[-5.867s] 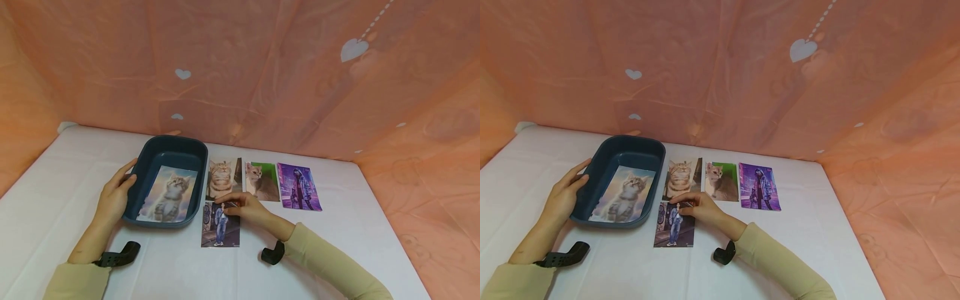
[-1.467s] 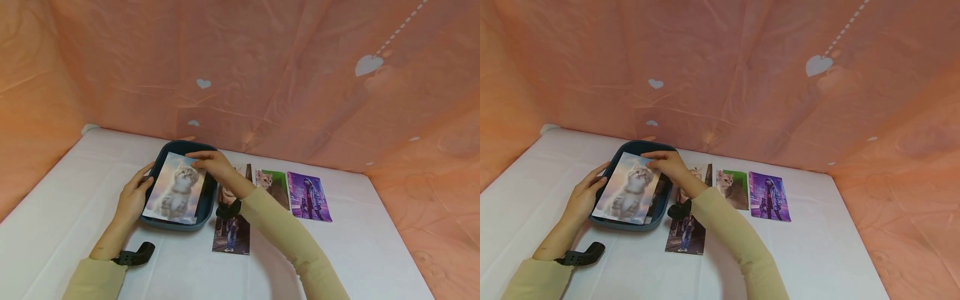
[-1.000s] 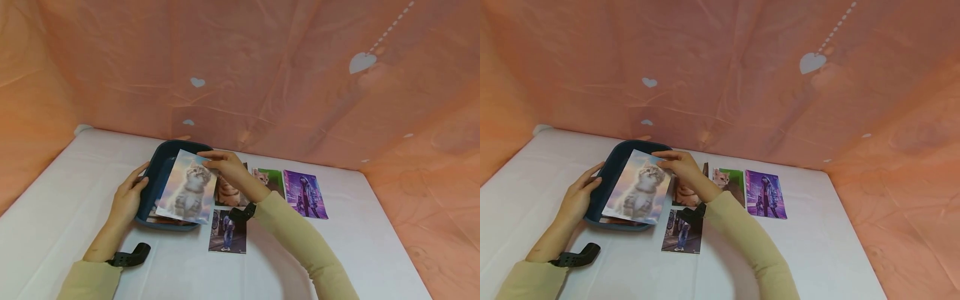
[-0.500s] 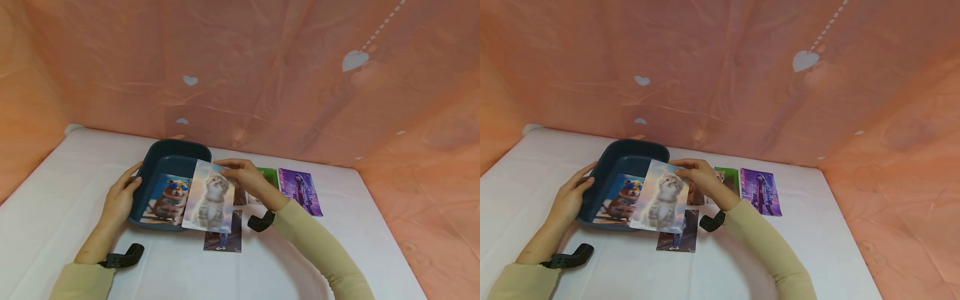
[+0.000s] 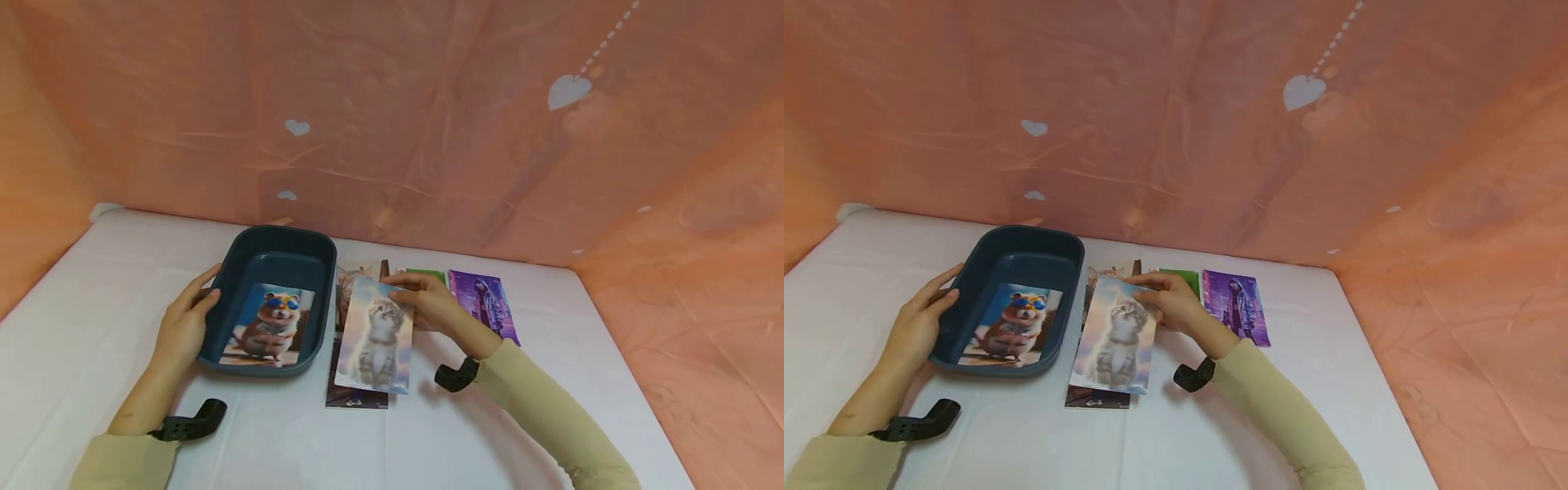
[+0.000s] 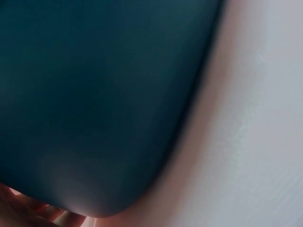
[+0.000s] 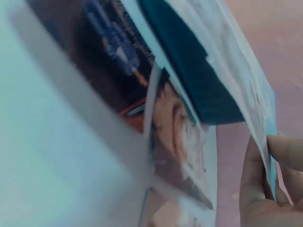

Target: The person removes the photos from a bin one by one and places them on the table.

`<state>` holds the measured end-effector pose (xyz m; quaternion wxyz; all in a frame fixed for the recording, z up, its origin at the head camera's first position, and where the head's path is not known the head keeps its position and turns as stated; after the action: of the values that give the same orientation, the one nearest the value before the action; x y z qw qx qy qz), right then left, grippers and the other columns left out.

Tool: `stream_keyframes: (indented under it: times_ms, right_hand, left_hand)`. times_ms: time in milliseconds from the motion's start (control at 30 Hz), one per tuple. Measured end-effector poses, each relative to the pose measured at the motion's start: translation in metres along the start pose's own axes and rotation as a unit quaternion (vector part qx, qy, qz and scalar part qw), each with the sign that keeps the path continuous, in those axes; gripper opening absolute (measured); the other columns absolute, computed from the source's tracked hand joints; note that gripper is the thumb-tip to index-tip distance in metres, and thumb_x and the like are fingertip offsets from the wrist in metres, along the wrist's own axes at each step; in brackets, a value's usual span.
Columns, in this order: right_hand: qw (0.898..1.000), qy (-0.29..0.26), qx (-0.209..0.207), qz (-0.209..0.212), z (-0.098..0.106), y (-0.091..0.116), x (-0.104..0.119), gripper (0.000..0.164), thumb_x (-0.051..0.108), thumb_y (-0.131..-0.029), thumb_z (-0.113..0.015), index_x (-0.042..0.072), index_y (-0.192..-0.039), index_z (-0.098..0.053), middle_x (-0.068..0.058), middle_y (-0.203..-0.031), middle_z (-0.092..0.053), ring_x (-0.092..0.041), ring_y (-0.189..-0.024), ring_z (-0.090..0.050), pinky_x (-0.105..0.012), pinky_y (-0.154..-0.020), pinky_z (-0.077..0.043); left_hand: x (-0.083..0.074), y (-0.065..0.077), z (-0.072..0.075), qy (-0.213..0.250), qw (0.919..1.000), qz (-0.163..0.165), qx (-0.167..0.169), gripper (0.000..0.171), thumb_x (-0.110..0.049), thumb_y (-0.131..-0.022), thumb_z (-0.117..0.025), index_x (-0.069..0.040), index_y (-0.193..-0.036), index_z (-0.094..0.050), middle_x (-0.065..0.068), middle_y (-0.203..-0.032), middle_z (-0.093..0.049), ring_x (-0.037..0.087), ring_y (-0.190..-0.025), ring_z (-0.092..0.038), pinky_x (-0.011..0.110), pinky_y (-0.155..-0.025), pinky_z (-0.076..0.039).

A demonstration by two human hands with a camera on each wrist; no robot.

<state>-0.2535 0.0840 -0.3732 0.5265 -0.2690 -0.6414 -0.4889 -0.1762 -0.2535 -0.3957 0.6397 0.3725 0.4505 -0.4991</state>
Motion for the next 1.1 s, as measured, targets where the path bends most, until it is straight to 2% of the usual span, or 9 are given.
stream_keyframes:
  times_ms: [67,133,300,500,633,733,833,933,1100]
  right_hand:
    - [1.000,0.014,-0.003,0.012,0.004,0.003,-0.001,0.037,0.002,-0.093,-0.059,0.000,-0.129,-0.058,-0.004,-0.113,-0.064,-0.013,-0.084,-0.066,-0.032,-0.072,-0.056]
    - [0.999,0.035,-0.007,0.016,0.009,0.006,-0.004,0.036,0.004,-0.093,-0.059,0.000,-0.128,-0.059,-0.006,-0.118,-0.062,-0.013,-0.087,-0.066,-0.033,-0.076,-0.056]
    - [0.996,0.091,-0.012,0.004,0.023,0.016,-0.011,0.037,0.012,-0.094,-0.060,0.007,-0.131,-0.059,-0.011,-0.139,-0.051,-0.010,-0.089,-0.064,-0.031,-0.074,-0.055]
    - [0.993,0.118,-0.008,0.024,0.038,0.028,-0.018,0.038,0.009,-0.093,-0.059,0.000,-0.130,-0.057,-0.015,-0.142,-0.047,-0.006,-0.092,-0.058,-0.024,-0.073,-0.048]
    - [0.991,0.132,-0.007,0.026,0.046,0.036,-0.022,0.038,0.010,-0.094,-0.058,0.000,-0.130,-0.057,-0.016,-0.141,-0.049,-0.002,-0.058,-0.044,-0.021,-0.054,-0.037]
    - [0.991,0.135,-0.009,0.022,0.053,0.040,-0.027,0.037,0.011,-0.094,-0.058,0.001,-0.129,-0.058,-0.016,-0.140,-0.050,-0.006,-0.052,-0.036,-0.025,-0.050,-0.028]
    - [0.990,0.136,-0.007,0.018,0.058,0.045,-0.033,0.036,0.010,-0.094,-0.059,0.000,-0.129,-0.059,-0.017,-0.140,-0.049,-0.006,-0.083,-0.057,-0.022,-0.063,-0.043]
    - [0.990,0.143,-0.010,0.016,0.063,0.049,-0.039,0.036,0.010,-0.093,-0.060,0.000,-0.127,-0.060,-0.017,-0.140,-0.049,-0.018,-0.115,-0.055,-0.024,-0.084,-0.049]
    - [0.988,0.155,-0.018,0.017,0.067,0.054,-0.047,0.036,0.011,-0.092,-0.061,-0.002,-0.125,-0.061,-0.019,-0.137,-0.052,-0.019,-0.113,-0.057,-0.026,-0.087,-0.049]
  left_hand:
    - [0.000,0.000,0.001,0.000,1.0000,-0.002,0.001,0.049,-0.032,-0.104,-0.035,-0.019,-0.151,-0.029,0.031,-0.143,-0.035,0.044,-0.131,-0.030,0.063,-0.104,-0.023]
    - [0.000,0.000,0.002,-0.002,1.0000,-0.005,0.000,0.049,-0.032,-0.104,-0.035,-0.018,-0.151,-0.029,0.031,-0.143,-0.036,0.044,-0.130,-0.030,0.063,-0.104,-0.023]
    - [-0.001,0.000,0.003,0.001,1.0000,-0.009,0.000,0.050,-0.033,-0.104,-0.034,-0.019,-0.151,-0.028,0.031,-0.144,-0.035,0.044,-0.130,-0.028,0.064,-0.104,-0.022]
    - [-0.001,-0.001,0.002,0.002,1.0000,-0.008,0.001,0.050,-0.035,-0.104,-0.035,-0.022,-0.151,-0.028,0.030,-0.145,-0.034,0.043,-0.131,-0.028,0.064,-0.104,-0.022]
    - [0.001,-0.001,0.002,0.001,1.0000,-0.007,0.001,0.049,-0.034,-0.104,-0.035,-0.023,-0.151,-0.028,0.029,-0.143,-0.035,0.043,-0.130,-0.028,0.063,-0.104,-0.022]
    - [0.002,-0.002,0.001,0.004,1.0000,-0.005,0.002,0.049,-0.034,-0.104,-0.035,-0.024,-0.152,-0.029,0.029,-0.143,-0.035,0.043,-0.130,-0.028,0.064,-0.104,-0.022]
    - [0.002,-0.002,0.000,0.005,1.0000,-0.003,0.002,0.049,-0.034,-0.104,-0.035,-0.024,-0.151,-0.029,0.030,-0.143,-0.036,0.043,-0.130,-0.028,0.064,-0.104,-0.022]
    - [0.002,-0.002,0.000,0.006,1.0000,-0.003,0.000,0.049,-0.034,-0.104,-0.035,-0.024,-0.151,-0.029,0.029,-0.144,-0.035,0.043,-0.131,-0.028,0.063,-0.106,-0.021]
    - [0.002,-0.002,0.001,0.006,1.0000,-0.003,-0.003,0.049,-0.033,-0.104,-0.036,-0.024,-0.151,-0.030,0.029,-0.145,-0.035,0.043,-0.132,-0.028,0.063,-0.107,-0.021]
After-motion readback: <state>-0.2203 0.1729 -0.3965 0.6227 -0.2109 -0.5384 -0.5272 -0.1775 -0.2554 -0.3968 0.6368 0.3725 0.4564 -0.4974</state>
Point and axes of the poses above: each hand's wrist, its own y-axis away from the middle knuckle, its own z-axis out of the back of the hand, x = y × z, the point moved 7 cm from there along -y, towards the middle knuckle
